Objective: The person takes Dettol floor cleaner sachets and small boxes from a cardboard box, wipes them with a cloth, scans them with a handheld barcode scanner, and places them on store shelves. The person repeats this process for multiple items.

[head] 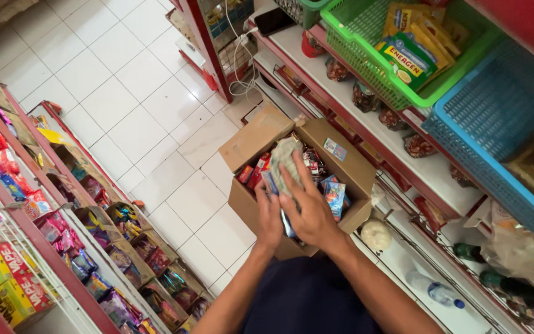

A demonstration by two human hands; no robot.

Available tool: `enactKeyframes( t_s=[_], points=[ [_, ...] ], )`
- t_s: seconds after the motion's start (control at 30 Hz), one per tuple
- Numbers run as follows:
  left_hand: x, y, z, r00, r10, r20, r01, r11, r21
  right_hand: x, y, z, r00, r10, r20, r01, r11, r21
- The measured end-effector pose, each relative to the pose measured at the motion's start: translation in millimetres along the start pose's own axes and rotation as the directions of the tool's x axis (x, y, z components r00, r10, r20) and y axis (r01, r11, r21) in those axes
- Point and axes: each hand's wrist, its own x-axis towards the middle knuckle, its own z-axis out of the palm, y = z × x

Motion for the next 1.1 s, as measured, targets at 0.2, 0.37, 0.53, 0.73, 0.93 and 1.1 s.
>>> enactKeyframes(
  t_s=[0.2, 0.37, 0.53, 0.73, 0.93, 1.1],
  points=[
    [15.5, 17.5, -24.3, 0.996, -0.091, 0.008, 0.087, 0.921, -0.379, -17.0, -18.6, 14.1, 0.984, 0.146, -0.1, -0.144, 0.989, 0.021],
    [24.2, 25.7, -51.1, 0.998, -0.051, -0.027, 0.032, 0.879, -0.475, -48.5, -27.8, 28.6, 0.986, 0.168, 0.013, -0.168, 0.986, 0.006],
    [6.1, 26.8, -52.2, 0.92, -0.34, 0.196, 0.39, 0.737, -0.552, -35.3, -21.6, 24.9, 0.982, 0.151, -0.117, -0.157, 0.987, -0.044],
    [-4.0, 39.2, -32.0, 0.943, -0.136, 0.303, 0.248, 0.896, -0.368, -30.0, -28.2, 30.2, 0.944, 0.184, -0.274, -0.208, 0.976, -0.061],
    [22.1, 50.4, -38.7, 0.942, -0.324, 0.082, 0.311, 0.76, -0.57, -58.1, -27.6, 31.6, 0.93, 0.29, -0.228, -0.311, 0.949, -0.061],
    [36.6, 76.6, -61.5, 0.923, -0.021, 0.384, -0.043, 0.987, 0.157, -58.2, -21.2, -10.9, 0.745, 0.56, -0.362, -0.55, 0.823, 0.14]
  ],
)
